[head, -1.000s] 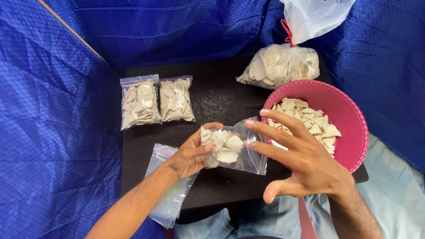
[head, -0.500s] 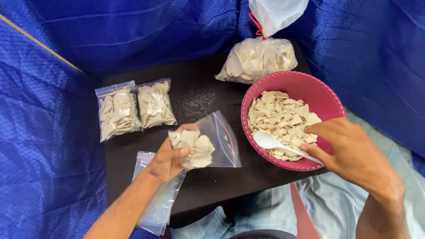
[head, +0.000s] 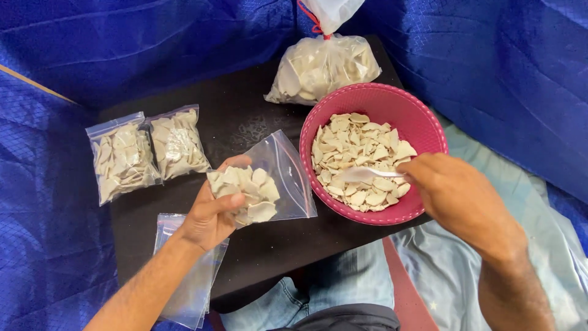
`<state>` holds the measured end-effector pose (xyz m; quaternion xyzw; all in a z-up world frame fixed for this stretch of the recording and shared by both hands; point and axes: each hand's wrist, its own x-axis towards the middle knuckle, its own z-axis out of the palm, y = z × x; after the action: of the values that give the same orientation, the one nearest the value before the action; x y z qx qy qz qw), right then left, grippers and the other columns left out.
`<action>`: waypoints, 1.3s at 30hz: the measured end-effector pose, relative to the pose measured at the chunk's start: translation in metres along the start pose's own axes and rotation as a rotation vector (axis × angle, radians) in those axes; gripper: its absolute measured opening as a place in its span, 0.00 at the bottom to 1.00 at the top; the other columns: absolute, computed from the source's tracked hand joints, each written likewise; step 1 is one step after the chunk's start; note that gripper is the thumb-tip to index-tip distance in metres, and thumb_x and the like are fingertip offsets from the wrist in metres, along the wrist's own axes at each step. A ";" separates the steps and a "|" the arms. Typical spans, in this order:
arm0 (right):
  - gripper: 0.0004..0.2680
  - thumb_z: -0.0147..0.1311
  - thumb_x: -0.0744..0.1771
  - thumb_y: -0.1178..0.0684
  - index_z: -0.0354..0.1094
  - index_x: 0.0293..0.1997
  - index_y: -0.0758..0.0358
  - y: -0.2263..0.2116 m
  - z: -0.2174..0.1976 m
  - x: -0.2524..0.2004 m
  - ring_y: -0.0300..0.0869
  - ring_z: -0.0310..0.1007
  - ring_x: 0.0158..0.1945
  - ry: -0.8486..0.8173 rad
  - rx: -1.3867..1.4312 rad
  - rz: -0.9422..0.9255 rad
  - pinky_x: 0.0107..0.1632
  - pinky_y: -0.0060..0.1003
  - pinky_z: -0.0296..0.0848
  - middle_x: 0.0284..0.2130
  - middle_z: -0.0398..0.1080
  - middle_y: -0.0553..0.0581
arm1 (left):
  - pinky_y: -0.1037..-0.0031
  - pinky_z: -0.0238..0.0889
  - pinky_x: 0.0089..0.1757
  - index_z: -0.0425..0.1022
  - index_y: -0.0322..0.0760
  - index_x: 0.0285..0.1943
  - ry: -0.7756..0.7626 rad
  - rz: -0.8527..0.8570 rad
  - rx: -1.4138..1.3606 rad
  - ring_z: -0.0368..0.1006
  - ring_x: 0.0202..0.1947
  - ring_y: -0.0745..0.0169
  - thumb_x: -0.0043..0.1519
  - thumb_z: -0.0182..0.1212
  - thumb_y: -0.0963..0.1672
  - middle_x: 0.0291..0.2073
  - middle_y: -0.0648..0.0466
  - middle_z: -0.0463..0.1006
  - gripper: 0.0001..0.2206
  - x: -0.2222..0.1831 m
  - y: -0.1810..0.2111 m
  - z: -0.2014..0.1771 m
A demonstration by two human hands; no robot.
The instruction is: Scooping small crackers from a bowl into plastic bags using a spoon at a packaging station.
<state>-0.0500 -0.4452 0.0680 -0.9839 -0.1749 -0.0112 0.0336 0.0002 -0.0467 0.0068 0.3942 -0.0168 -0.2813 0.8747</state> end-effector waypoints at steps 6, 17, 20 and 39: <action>0.17 0.48 0.61 0.65 0.67 0.51 0.48 0.007 -0.041 -0.026 0.51 0.72 0.46 -0.107 -0.287 0.055 0.43 0.50 0.71 0.43 0.73 0.48 | 0.67 0.77 0.38 0.65 0.43 0.65 0.084 -0.050 -0.007 0.80 0.42 0.51 0.51 0.72 0.39 0.45 0.46 0.80 0.31 0.004 -0.022 0.015; 0.05 0.48 0.65 0.58 0.65 0.42 0.56 -0.005 0.014 -0.003 0.52 0.68 0.39 0.018 -0.104 0.001 0.42 0.49 0.68 0.37 0.68 0.57 | 0.67 0.77 0.43 0.64 0.37 0.70 0.001 -0.004 -0.158 0.79 0.45 0.54 0.53 0.73 0.39 0.49 0.47 0.77 0.34 0.007 -0.045 0.007; 0.05 0.48 0.65 0.61 0.66 0.41 0.58 0.002 0.012 0.003 0.54 0.67 0.37 0.098 -0.092 0.008 0.44 0.49 0.68 0.35 0.67 0.59 | 0.73 0.76 0.36 0.65 0.38 0.68 0.022 -0.012 -0.187 0.78 0.42 0.56 0.56 0.71 0.39 0.47 0.49 0.76 0.30 0.009 -0.052 0.002; 0.06 0.57 0.67 0.55 0.75 0.47 0.55 -0.004 -0.013 -0.014 0.48 0.73 0.41 0.284 -0.235 0.019 0.47 0.41 0.74 0.38 0.74 0.51 | 0.65 0.77 0.45 0.62 0.40 0.70 0.034 -0.023 -0.040 0.79 0.46 0.50 0.49 0.74 0.39 0.49 0.46 0.78 0.36 0.018 -0.035 0.020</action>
<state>-0.0641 -0.4474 0.0808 -0.9712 -0.1567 -0.1699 -0.0570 -0.0065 -0.0878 -0.0078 0.3813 0.0082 -0.2851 0.8794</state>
